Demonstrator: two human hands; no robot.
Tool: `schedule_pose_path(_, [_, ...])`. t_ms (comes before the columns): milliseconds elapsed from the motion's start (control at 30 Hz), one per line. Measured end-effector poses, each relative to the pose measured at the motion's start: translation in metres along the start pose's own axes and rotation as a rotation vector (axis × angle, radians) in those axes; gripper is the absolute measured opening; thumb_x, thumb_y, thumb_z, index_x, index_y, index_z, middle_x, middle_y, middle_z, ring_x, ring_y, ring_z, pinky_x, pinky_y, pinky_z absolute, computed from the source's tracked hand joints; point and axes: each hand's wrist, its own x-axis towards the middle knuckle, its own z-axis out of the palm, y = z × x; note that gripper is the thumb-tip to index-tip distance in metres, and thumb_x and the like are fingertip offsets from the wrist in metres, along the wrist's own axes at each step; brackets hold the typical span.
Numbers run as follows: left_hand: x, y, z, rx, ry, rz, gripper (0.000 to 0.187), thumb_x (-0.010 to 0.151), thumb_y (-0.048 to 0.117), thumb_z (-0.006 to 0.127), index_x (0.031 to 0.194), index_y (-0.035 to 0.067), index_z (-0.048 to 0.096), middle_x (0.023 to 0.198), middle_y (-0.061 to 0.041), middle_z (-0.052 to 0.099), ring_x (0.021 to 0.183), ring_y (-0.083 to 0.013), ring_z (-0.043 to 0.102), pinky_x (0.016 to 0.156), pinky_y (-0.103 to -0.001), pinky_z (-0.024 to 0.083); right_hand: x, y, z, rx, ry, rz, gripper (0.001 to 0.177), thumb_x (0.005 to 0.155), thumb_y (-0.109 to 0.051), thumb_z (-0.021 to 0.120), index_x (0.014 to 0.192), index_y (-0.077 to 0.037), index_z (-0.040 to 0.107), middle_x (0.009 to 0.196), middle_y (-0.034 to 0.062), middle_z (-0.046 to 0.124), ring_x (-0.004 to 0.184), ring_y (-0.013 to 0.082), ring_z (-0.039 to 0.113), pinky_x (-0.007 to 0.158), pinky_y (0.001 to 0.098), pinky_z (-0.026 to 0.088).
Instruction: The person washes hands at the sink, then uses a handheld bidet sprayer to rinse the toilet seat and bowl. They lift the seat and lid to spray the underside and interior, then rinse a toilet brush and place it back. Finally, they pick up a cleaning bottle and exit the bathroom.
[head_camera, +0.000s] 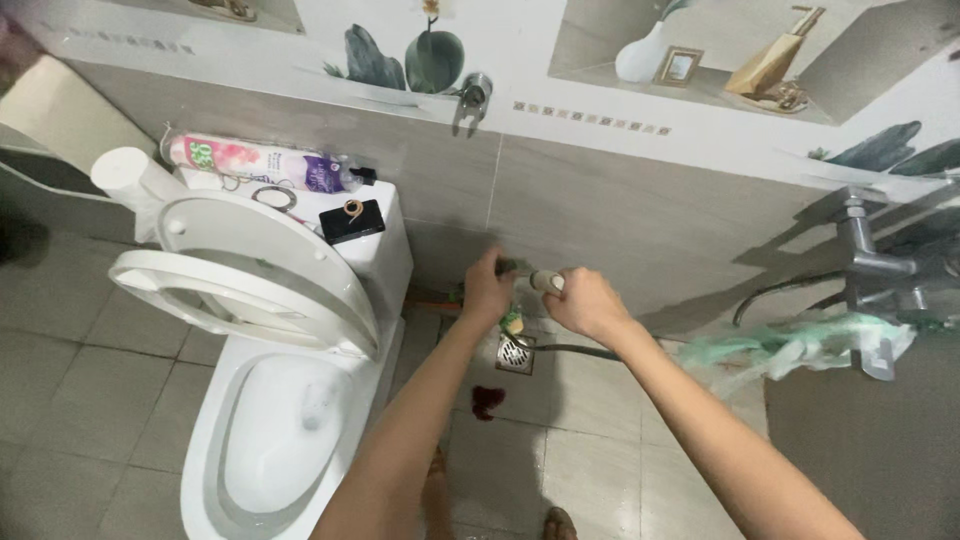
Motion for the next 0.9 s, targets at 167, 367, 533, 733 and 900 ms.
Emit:
schedule_pose_path(167, [0.012, -0.003, -0.002, 0.056, 0.148, 0.076, 0.021, 0.090, 0.007, 0.070, 0.107, -0.002, 0.060, 0.096, -0.024, 0.069, 0.091, -0.0435, 0.067, 0.077, -0.047, 0.052, 0.002, 0.021, 0.004, 0.028, -0.004, 0.045, 0.026, 0.083, -0.026, 0.066, 0.096, -0.004, 0.074, 0.091, 0.0252, 0.073, 0.091, 0.0452, 0.070, 0.082, 0.0510, 0.056])
schedule_pose_path(367, [0.025, -0.004, -0.023, 0.171, 0.275, 0.128, 0.019, 0.094, 0.008, 0.068, 0.106, 0.001, 0.055, 0.090, -0.023, 0.067, 0.091, -0.0483, 0.063, 0.075, -0.056, 0.045, 0.005, 0.049, 0.030, 0.004, -0.033, 0.067, 0.027, 0.084, -0.027, 0.069, 0.094, -0.002, 0.074, 0.092, 0.0270, 0.073, 0.094, 0.0460, 0.070, 0.085, 0.0509, 0.056])
schedule_pose_path(533, [0.031, -0.004, -0.042, 0.167, 0.401, 0.219, 0.016, 0.093, 0.006, 0.067, 0.102, 0.003, 0.054, 0.089, -0.023, 0.066, 0.089, -0.0481, 0.063, 0.074, -0.055, 0.046, 0.006, 0.062, 0.051, -0.050, -0.082, 0.111, 0.027, 0.084, -0.028, 0.068, 0.094, -0.003, 0.076, 0.094, 0.0254, 0.073, 0.096, 0.0448, 0.070, 0.087, 0.0511, 0.056])
schedule_pose_path(733, [0.030, 0.008, -0.061, 0.202, 0.455, 0.163, 0.018, 0.096, 0.008, 0.065, 0.105, 0.003, 0.051, 0.089, -0.023, 0.066, 0.090, -0.0490, 0.062, 0.074, -0.057, 0.044, 0.009, 0.061, 0.059, -0.059, -0.123, 0.188, 0.026, 0.084, -0.028, 0.069, 0.100, -0.008, 0.076, 0.099, 0.0215, 0.074, 0.100, 0.0424, 0.070, 0.089, 0.0513, 0.055])
schedule_pose_path(900, [0.028, 0.024, -0.074, 0.152, 0.332, -0.050, 0.012, 0.103, 0.012, 0.056, 0.100, 0.004, 0.048, 0.084, -0.019, 0.063, 0.078, -0.0427, 0.065, 0.068, -0.055, 0.046, 0.009, 0.061, 0.060, -0.010, -0.110, 0.099, 0.027, 0.083, -0.027, 0.069, 0.095, -0.004, 0.075, 0.095, 0.0233, 0.075, 0.094, 0.0419, 0.072, 0.086, 0.0490, 0.057])
